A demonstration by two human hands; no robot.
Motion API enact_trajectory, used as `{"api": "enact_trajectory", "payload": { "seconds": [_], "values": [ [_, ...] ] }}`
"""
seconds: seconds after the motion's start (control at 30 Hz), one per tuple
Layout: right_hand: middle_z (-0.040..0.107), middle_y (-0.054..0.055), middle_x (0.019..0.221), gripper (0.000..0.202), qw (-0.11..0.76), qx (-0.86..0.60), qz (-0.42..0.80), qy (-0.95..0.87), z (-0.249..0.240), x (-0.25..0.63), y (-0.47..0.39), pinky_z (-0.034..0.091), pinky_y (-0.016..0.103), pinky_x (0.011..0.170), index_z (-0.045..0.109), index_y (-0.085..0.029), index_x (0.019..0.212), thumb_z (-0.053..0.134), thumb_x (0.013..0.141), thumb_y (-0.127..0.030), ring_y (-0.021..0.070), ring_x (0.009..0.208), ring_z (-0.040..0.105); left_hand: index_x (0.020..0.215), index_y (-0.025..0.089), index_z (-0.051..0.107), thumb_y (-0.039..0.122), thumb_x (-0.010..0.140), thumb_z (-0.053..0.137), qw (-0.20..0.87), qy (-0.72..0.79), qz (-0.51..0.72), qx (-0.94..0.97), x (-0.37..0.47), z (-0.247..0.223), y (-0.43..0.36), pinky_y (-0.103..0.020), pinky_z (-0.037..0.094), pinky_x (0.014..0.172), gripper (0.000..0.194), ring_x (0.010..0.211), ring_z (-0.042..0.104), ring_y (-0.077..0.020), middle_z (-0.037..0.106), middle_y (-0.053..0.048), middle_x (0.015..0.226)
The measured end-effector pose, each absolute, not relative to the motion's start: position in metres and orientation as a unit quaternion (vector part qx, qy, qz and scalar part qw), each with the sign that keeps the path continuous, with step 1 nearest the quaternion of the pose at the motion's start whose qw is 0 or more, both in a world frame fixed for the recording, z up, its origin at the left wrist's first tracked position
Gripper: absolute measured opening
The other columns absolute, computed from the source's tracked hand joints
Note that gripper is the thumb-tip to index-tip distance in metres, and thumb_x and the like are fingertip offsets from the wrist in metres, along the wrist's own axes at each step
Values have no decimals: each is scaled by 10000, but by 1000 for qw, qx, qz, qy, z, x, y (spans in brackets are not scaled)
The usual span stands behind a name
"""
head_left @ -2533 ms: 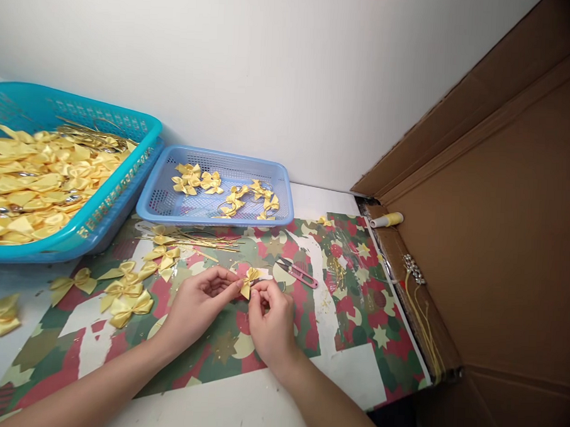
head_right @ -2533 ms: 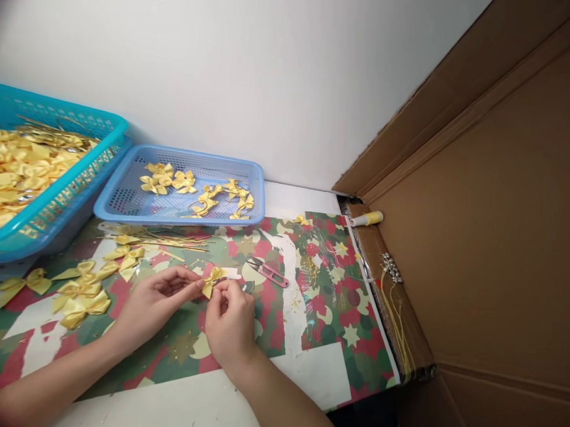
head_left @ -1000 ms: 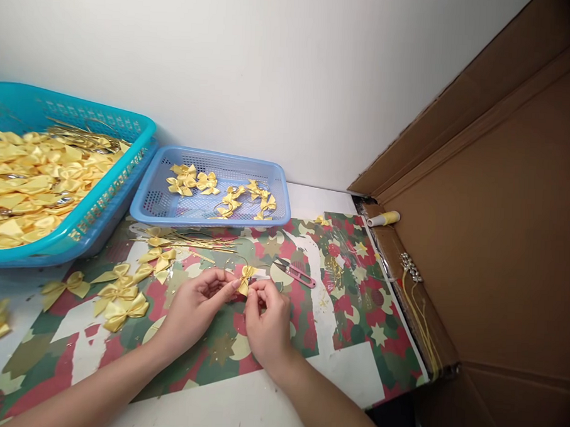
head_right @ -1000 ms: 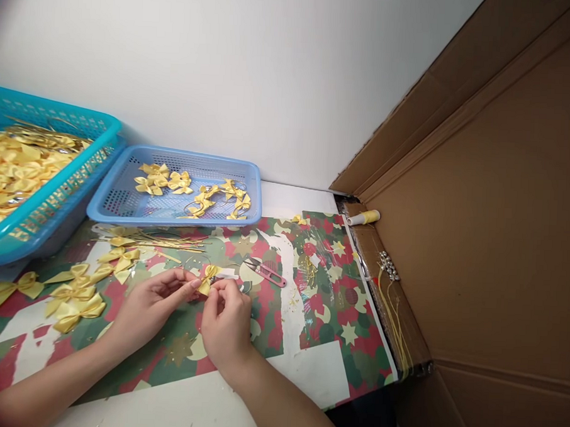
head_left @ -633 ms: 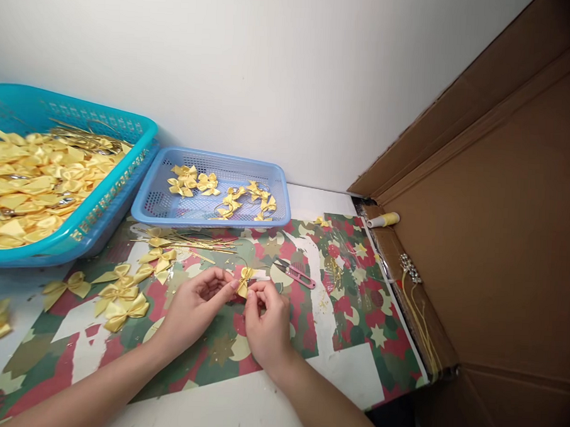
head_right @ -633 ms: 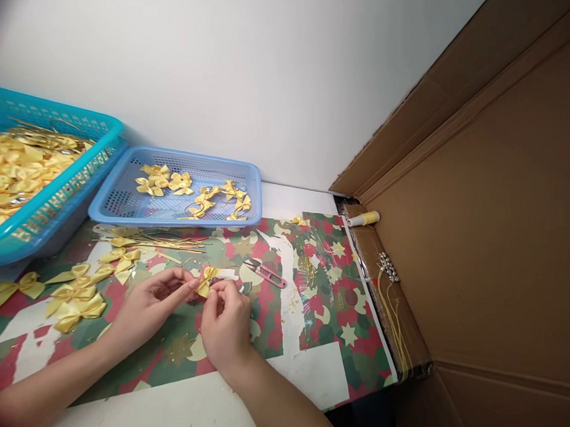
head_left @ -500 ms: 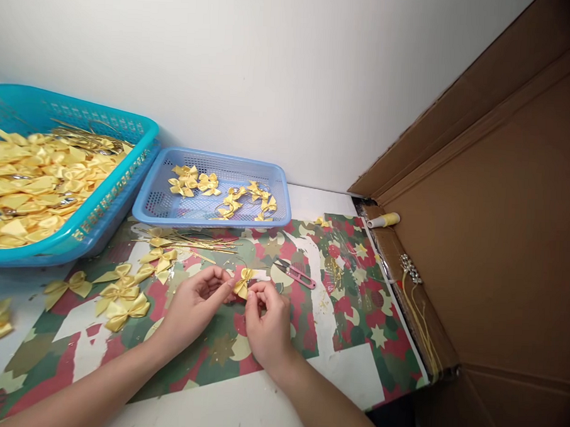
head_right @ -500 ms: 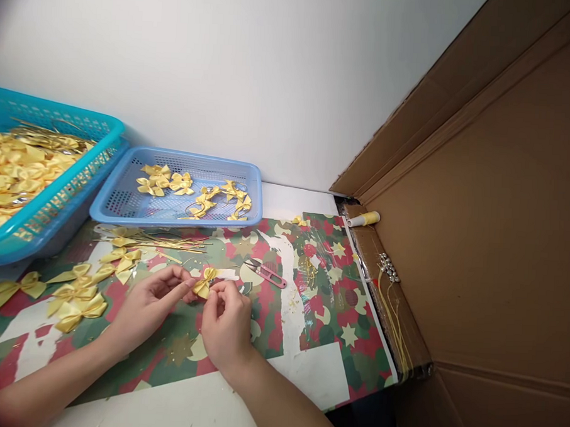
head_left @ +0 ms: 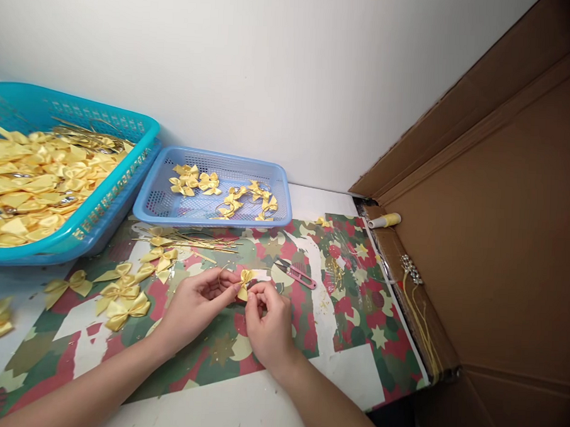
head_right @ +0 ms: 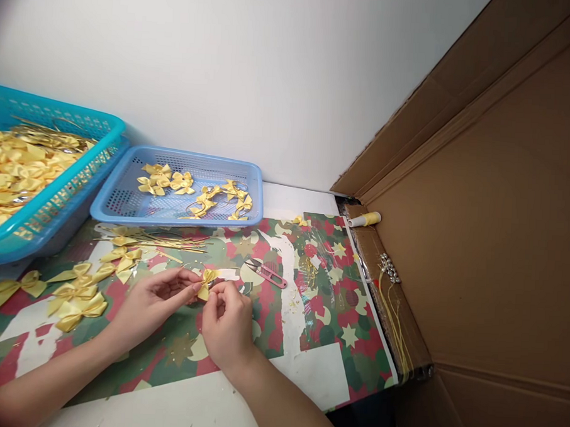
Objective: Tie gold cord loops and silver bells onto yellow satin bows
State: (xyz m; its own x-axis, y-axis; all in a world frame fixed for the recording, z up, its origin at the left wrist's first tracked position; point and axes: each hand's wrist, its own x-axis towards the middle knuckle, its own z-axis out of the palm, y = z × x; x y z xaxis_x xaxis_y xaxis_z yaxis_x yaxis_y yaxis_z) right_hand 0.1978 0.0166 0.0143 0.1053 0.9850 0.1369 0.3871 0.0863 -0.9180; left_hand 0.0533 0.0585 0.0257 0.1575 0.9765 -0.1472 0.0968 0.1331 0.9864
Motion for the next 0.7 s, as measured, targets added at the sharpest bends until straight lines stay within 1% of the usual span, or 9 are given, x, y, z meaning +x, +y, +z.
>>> {"api": "enact_trajectory", "payload": {
  "seconds": [0.2, 0.37, 0.53, 0.7],
  "values": [
    [431, -62, 522, 138, 452, -589, 332, -582, 13, 197, 16, 286, 231, 440, 469, -230, 756, 461, 892, -211, 117, 427, 428, 727, 197, 715, 481, 751, 761, 547, 517, 384, 535, 52, 23, 59, -248, 537, 562, 289, 591, 641, -176, 705, -17, 657],
    [456, -60, 506, 141, 454, -592, 326, -581, 13, 196, 15, 289, 233, 432, 469, -233, 750, 467, 890, -209, 120, 412, 439, 745, 194, 713, 464, 776, 745, 558, 514, 378, 531, 51, 22, 59, -239, 532, 582, 274, 608, 640, -169, 704, -15, 674],
    [580, -33, 513, 121, 440, -596, 336, -582, 11, 195, 14, 328, 246, 457, 475, -239, 769, 469, 882, -196, 142, 422, 511, 739, 195, 708, 457, 777, 740, 563, 512, 378, 528, 51, 23, 59, -241, 524, 574, 267, 601, 630, -169, 694, -12, 662],
    [713, 26, 621, 80, 405, -600, 406, -557, 15, 193, 10, 403, 253, 512, 477, -233, 838, 459, 915, -241, 169, 511, 601, 720, 196, 696, 465, 771, 738, 561, 517, 378, 524, 51, 25, 60, -235, 504, 549, 277, 581, 608, -162, 675, -4, 637]
  ]
}}
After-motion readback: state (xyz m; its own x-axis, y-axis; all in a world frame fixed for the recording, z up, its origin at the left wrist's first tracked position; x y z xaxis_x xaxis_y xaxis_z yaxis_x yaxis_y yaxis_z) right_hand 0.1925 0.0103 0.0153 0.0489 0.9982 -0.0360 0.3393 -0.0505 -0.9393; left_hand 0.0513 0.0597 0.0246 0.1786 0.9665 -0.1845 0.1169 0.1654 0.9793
